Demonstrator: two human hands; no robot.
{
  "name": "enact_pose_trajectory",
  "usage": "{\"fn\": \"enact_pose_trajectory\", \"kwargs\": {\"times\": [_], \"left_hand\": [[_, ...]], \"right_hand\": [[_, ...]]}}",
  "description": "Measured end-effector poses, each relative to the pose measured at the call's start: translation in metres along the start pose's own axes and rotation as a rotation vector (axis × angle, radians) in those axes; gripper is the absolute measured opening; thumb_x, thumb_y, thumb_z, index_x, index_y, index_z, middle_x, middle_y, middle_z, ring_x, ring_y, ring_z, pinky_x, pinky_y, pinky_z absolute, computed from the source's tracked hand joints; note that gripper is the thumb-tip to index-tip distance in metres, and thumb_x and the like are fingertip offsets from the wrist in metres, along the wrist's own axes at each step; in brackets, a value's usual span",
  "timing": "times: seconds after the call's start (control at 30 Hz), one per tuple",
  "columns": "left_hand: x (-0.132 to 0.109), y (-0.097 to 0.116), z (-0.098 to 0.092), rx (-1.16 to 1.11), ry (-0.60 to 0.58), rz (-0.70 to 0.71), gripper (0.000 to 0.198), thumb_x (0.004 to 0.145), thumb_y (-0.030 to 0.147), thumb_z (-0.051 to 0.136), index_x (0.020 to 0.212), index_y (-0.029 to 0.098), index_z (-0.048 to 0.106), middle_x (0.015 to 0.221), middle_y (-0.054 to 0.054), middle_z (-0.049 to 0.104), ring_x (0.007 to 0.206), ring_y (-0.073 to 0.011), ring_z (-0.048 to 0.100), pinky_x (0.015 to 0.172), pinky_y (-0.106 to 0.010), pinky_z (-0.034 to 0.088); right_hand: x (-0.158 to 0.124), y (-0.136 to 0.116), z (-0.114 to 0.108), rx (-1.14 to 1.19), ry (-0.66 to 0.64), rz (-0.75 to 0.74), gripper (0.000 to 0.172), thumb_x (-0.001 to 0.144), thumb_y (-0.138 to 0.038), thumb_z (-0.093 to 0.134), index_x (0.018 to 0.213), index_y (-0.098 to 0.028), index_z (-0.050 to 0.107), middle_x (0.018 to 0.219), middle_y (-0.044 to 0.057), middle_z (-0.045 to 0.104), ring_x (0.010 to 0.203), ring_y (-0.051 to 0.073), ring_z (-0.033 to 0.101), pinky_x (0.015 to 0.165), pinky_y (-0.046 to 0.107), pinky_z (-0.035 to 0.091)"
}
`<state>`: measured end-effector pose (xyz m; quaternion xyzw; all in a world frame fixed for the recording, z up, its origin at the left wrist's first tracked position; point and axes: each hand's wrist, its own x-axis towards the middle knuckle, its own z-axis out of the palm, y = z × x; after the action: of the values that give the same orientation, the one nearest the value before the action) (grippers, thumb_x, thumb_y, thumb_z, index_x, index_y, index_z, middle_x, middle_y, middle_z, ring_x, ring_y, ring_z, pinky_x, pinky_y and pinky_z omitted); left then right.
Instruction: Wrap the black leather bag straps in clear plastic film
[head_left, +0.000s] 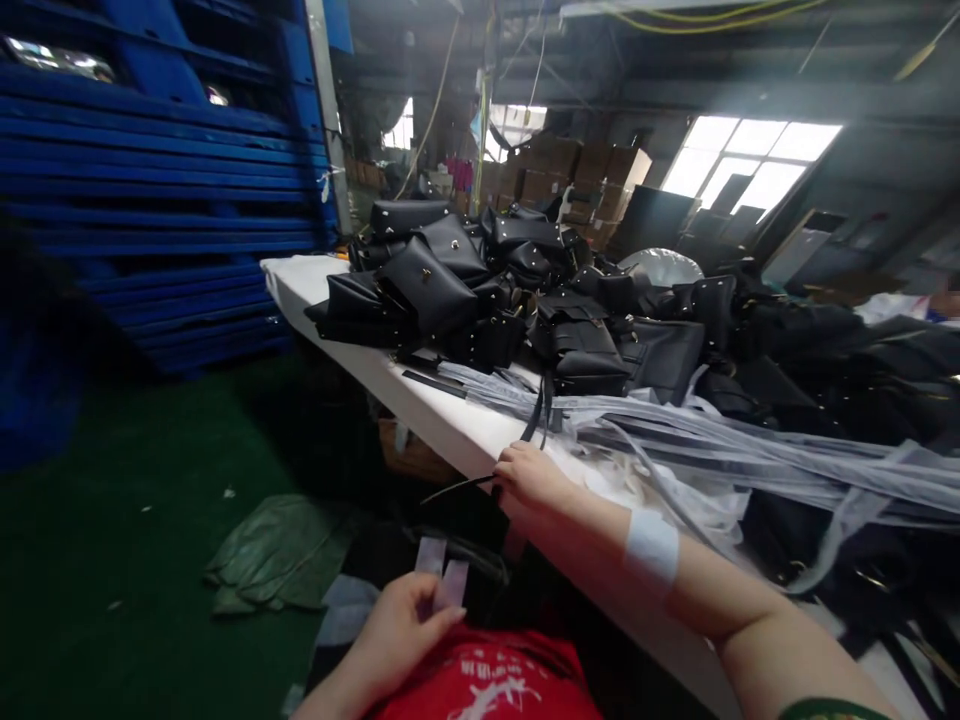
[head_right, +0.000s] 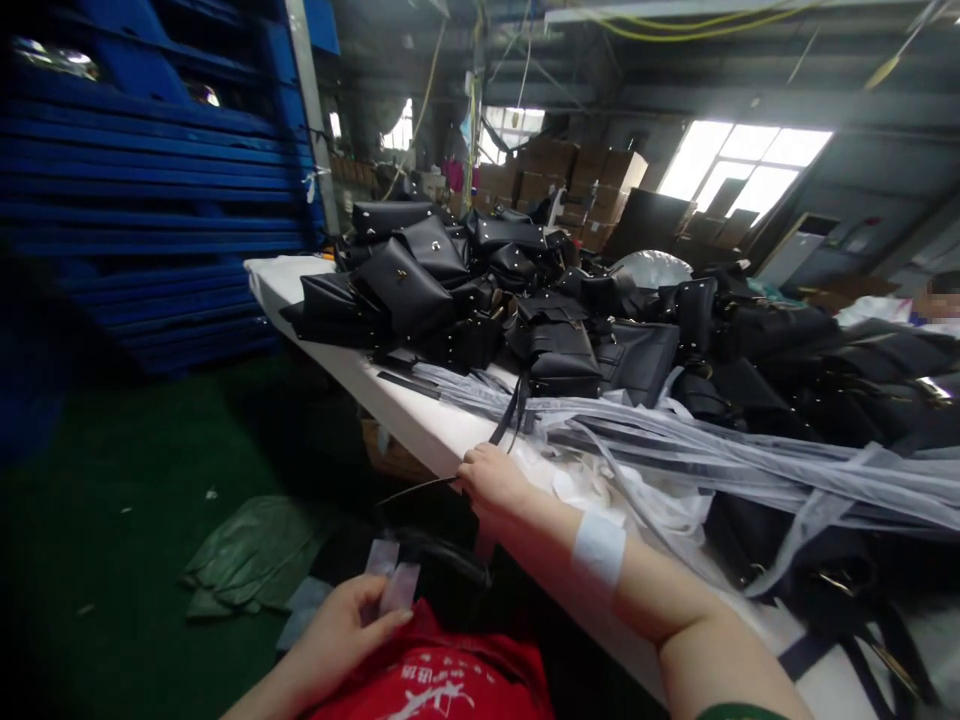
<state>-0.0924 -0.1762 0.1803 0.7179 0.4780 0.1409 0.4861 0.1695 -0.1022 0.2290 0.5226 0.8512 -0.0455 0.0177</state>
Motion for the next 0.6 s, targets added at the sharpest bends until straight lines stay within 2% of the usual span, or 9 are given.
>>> {"fn": "enact_pose_trajectory", "kwargs": {"times": [0.07,0.13,0.2,0.3,0.37,0.4,0.47,0.53,0.6], "left_hand": [[-0.006,0.005,-0.007,0.051,0.011,0.066,0.030,0.076,0.041,0.065,0.060,0.016,0.062,0.065,-0.001,0.062,0.065,-0.0171,0.054,0.061,-0.026,0.039],[-0.010,0.011,-0.013,0.134,0.058,0.209,0.023,0.078,0.036,0.065,0.064,0.018,0.067,0.077,-0.004,0.069,0.081,-0.0218,0.062,0.080,-0.033,0.045],[-0.014,0.020,-0.019,0.229,0.110,0.362,0.015,0.079,0.031,0.065,0.068,0.022,0.071,0.088,-0.004,0.073,0.102,-0.0265,0.061,0.106,-0.048,0.032],[-0.017,0.037,-0.022,0.268,0.074,0.468,0.011,0.078,0.026,0.066,0.069,0.024,0.072,0.093,-0.003,0.074,0.117,-0.0294,0.055,0.115,-0.060,0.005],[-0.019,0.047,-0.021,0.197,-0.069,0.494,0.012,0.076,0.024,0.067,0.064,0.023,0.069,0.090,-0.002,0.074,0.112,-0.0274,0.057,0.116,-0.056,0.011],[-0.019,0.050,-0.020,0.144,-0.161,0.501,0.014,0.075,0.024,0.067,0.061,0.022,0.068,0.084,-0.002,0.073,0.105,-0.0252,0.060,0.113,-0.050,0.023],[-0.019,0.053,-0.019,0.032,-0.302,0.472,0.021,0.075,0.026,0.067,0.056,0.019,0.065,0.073,-0.001,0.068,0.083,-0.0194,0.062,0.092,-0.034,0.045],[-0.018,0.051,-0.019,-0.054,-0.294,0.392,0.024,0.078,0.029,0.065,0.057,0.017,0.065,0.067,-0.001,0.065,0.068,-0.0151,0.058,0.068,-0.025,0.046],[-0.016,0.045,-0.023,-0.105,-0.186,0.316,0.024,0.080,0.030,0.064,0.061,0.015,0.067,0.068,-0.001,0.064,0.064,-0.0134,0.056,0.061,-0.023,0.042]], "right_hand": [[-0.005,-0.003,0.007,0.014,-0.014,-0.007,0.030,0.097,-0.033,0.047,0.089,-0.017,0.071,0.089,0.008,0.071,0.086,0.018,0.062,0.084,0.029,0.041],[-0.012,-0.007,0.010,0.035,-0.017,-0.022,0.033,0.097,-0.036,0.048,0.081,-0.017,0.070,0.082,0.008,0.071,0.078,0.017,0.062,0.085,0.030,0.041],[-0.021,-0.016,0.010,0.064,-0.005,-0.057,0.035,0.095,-0.037,0.051,0.072,-0.017,0.068,0.075,0.007,0.070,0.071,0.016,0.061,0.086,0.032,0.040],[-0.036,-0.043,-0.001,0.157,0.046,-0.173,0.034,0.091,-0.036,0.056,0.063,-0.018,0.063,0.065,0.004,0.066,0.064,0.014,0.057,0.084,0.031,0.041],[-0.045,-0.064,-0.016,0.234,0.093,-0.285,0.029,0.089,-0.030,0.058,0.062,-0.019,0.060,0.061,0.001,0.063,0.063,0.013,0.055,0.085,0.030,0.042],[-0.050,-0.074,-0.024,0.269,0.126,-0.329,0.027,0.088,-0.027,0.058,0.062,-0.019,0.059,0.060,0.000,0.061,0.063,0.013,0.054,0.088,0.030,0.042],[-0.059,-0.088,-0.038,0.330,0.241,-0.325,0.020,0.087,-0.025,0.058,0.068,-0.020,0.061,0.064,0.001,0.061,0.067,0.014,0.055,0.092,0.032,0.042],[-0.066,-0.094,-0.043,0.404,0.461,-0.153,0.015,0.089,-0.028,0.058,0.078,-0.021,0.065,0.074,0.004,0.063,0.076,0.017,0.057,0.088,0.034,0.044],[-0.070,-0.095,-0.035,0.507,0.682,0.119,0.023,0.091,-0.033,0.055,0.075,-0.021,0.066,0.074,0.006,0.062,0.075,0.018,0.057,0.073,0.032,0.045]]}}
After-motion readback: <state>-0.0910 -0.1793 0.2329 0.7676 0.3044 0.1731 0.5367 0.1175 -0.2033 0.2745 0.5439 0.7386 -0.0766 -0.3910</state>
